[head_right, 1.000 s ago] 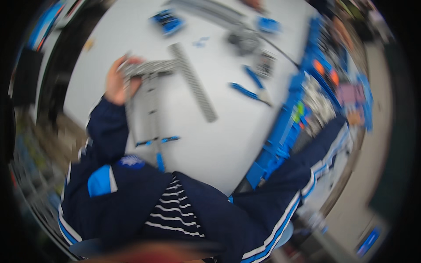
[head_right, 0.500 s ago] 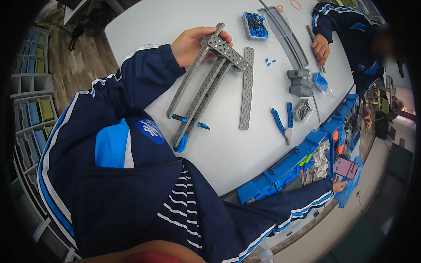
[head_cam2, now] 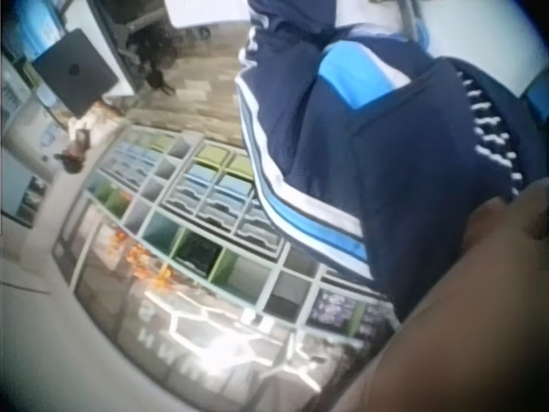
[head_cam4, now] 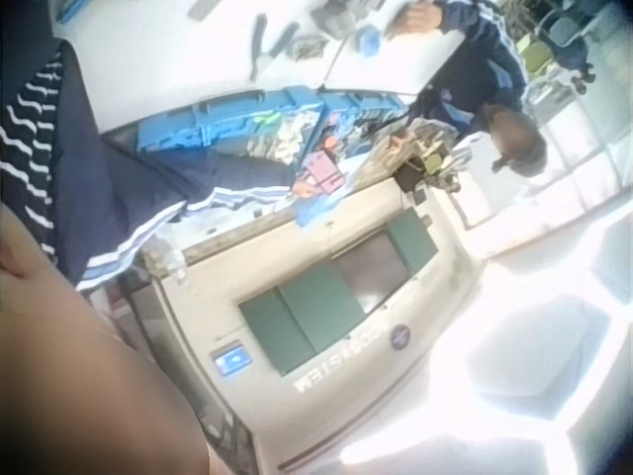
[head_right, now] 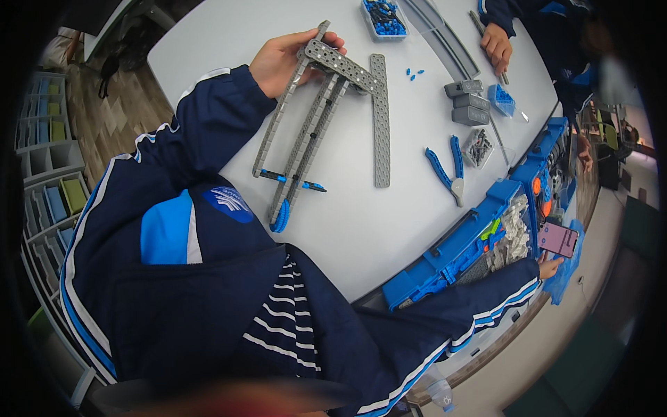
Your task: The person assembles a mechanical structure using gray perforated beams, blue connectors, and a blue gear. They connect beams into a cross-shaped frame, attach a gear, and repeatedly adjust and inspect the assembly while occasionally referencing a smartphone on the table.
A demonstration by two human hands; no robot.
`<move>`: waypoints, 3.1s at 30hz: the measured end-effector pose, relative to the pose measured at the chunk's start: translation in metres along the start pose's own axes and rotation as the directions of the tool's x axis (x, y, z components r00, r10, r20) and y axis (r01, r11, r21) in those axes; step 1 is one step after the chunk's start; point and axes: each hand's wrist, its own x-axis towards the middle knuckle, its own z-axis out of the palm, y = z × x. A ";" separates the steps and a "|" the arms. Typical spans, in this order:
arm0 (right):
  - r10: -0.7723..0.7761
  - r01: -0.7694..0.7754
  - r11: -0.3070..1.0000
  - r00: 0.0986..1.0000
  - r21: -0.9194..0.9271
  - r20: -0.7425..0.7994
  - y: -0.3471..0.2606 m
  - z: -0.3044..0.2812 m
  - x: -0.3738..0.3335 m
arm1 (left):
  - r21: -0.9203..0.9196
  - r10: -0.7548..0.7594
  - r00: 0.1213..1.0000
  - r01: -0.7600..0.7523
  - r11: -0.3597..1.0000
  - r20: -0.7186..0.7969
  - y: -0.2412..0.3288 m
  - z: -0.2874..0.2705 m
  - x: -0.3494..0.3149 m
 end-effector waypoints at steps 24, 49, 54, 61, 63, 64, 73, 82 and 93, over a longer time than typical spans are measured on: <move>-0.192 0.191 0.981 0.981 -0.046 -0.025 -0.030 0.024 -0.088 | -0.304 -0.025 0.991 0.064 0.950 0.128 0.006 -0.036 0.012; -0.316 0.298 0.911 0.949 -0.287 -0.018 -0.012 0.021 -0.075 | -0.301 -0.030 0.995 0.056 0.952 0.090 0.007 -0.027 0.012; -0.278 0.263 0.927 0.960 -0.267 -0.020 -0.016 0.022 -0.080 | -0.289 -0.024 0.996 0.049 0.956 0.092 0.007 -0.027 0.013; -0.703 0.546 0.600 0.709 -0.585 -0.059 -0.055 0.025 -0.108 | -0.288 -0.032 0.996 0.056 0.956 0.088 0.007 -0.026 0.012; -0.820 0.614 0.341 0.565 -0.712 0.094 -0.067 0.030 -0.116 | -0.287 -0.028 0.997 0.046 0.957 0.066 0.006 -0.026 0.012; -0.796 0.595 0.320 0.591 -0.737 0.132 -0.071 0.034 -0.120 | -0.294 -0.032 0.996 0.055 0.954 0.081 0.006 -0.027 0.012; -0.749 0.505 0.274 0.646 -0.819 0.148 -0.067 0.041 -0.127 | -0.286 -0.034 0.998 0.048 0.957 0.054 0.007 -0.028 0.012; -0.745 0.481 0.368 0.665 -0.795 0.058 -0.066 0.029 -0.126 | -0.271 -0.032 0.996 0.053 0.961 0.080 0.007 -0.025 0.012; -0.767 0.476 0.362 0.641 -0.801 0.035 -0.063 0.026 -0.121 | -0.297 -0.022 0.999 0.036 0.954 0.049 0.006 -0.026 0.012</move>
